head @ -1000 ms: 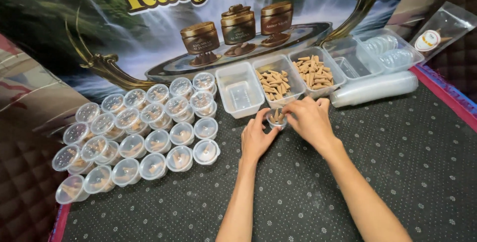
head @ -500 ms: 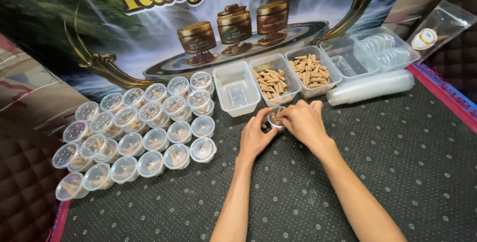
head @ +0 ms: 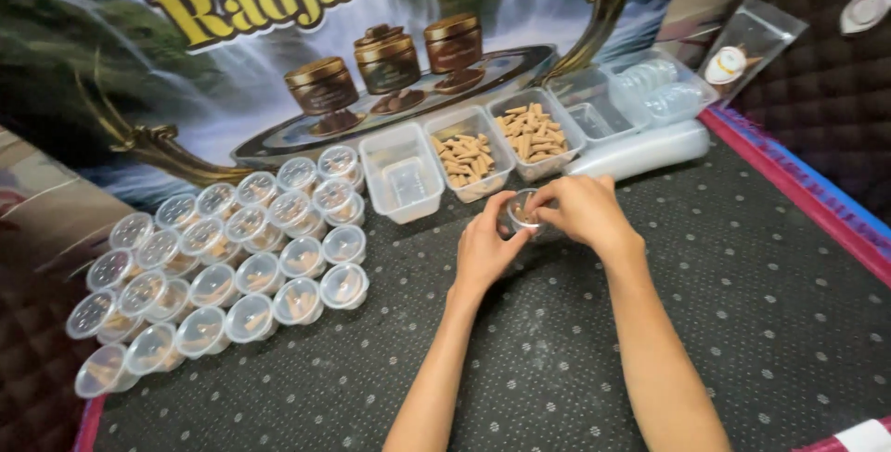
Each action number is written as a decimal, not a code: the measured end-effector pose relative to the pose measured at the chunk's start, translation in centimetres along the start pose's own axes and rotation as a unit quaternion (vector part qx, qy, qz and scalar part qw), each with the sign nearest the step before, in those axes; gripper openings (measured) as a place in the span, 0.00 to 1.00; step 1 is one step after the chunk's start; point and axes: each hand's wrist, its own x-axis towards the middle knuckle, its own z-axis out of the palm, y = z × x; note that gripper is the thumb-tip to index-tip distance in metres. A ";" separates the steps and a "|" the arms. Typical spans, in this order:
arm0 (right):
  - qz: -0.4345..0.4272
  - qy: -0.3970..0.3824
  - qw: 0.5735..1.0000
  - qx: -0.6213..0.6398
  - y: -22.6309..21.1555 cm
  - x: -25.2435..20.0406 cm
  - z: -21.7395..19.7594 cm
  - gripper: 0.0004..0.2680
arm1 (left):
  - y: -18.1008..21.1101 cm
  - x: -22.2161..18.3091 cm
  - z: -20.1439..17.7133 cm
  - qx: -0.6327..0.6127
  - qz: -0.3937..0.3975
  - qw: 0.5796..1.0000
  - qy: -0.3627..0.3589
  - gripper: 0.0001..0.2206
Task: Packaging incense sticks into small plastic containers and sealing them with lids.
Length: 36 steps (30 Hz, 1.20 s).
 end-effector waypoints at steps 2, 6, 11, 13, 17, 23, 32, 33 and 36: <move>0.036 0.004 0.999 0.005 1.9 -0.5 -0.9 0.05 | 1.2 0.8 2.1 -0.011 0.011 1.000 -0.004 0.27; 0.128 0.040 0.990 0.048 7.0 -1.0 -1.5 0.06 | 4.2 2.5 6.5 -0.031 0.039 0.998 -0.024 0.27; 0.192 0.073 0.975 0.085 13.4 -2.1 -1.3 0.07 | 6.6 4.7 12.4 -0.053 0.073 0.995 -0.045 0.27; 0.213 0.094 0.967 0.105 15.7 -1.9 -0.4 0.07 | 7.4 5.3 14.1 -0.059 0.076 0.994 -0.057 0.27; 0.239 0.145 0.944 0.177 17.8 -1.5 1.0 0.08 | 7.5 6.3 16.8 -0.071 0.037 0.993 -0.087 0.27; 0.262 0.143 0.922 0.247 16.8 -1.4 0.5 0.09 | 7.7 6.2 16.6 -0.052 0.017 0.993 -0.102 0.27; 0.266 0.155 0.928 0.210 16.1 -0.3 -1.3 0.10 | 7.7 6.1 16.5 -0.074 0.019 0.992 -0.096 0.28; 0.257 0.170 0.933 0.184 16.2 0.5 -1.6 0.10 | 7.6 6.3 16.4 -0.076 0.020 0.993 -0.090 0.28; 0.225 0.218 0.943 0.112 19.1 4.0 -2.9 0.09 | 7.4 6.2 16.5 -0.080 0.026 0.992 -0.089 0.28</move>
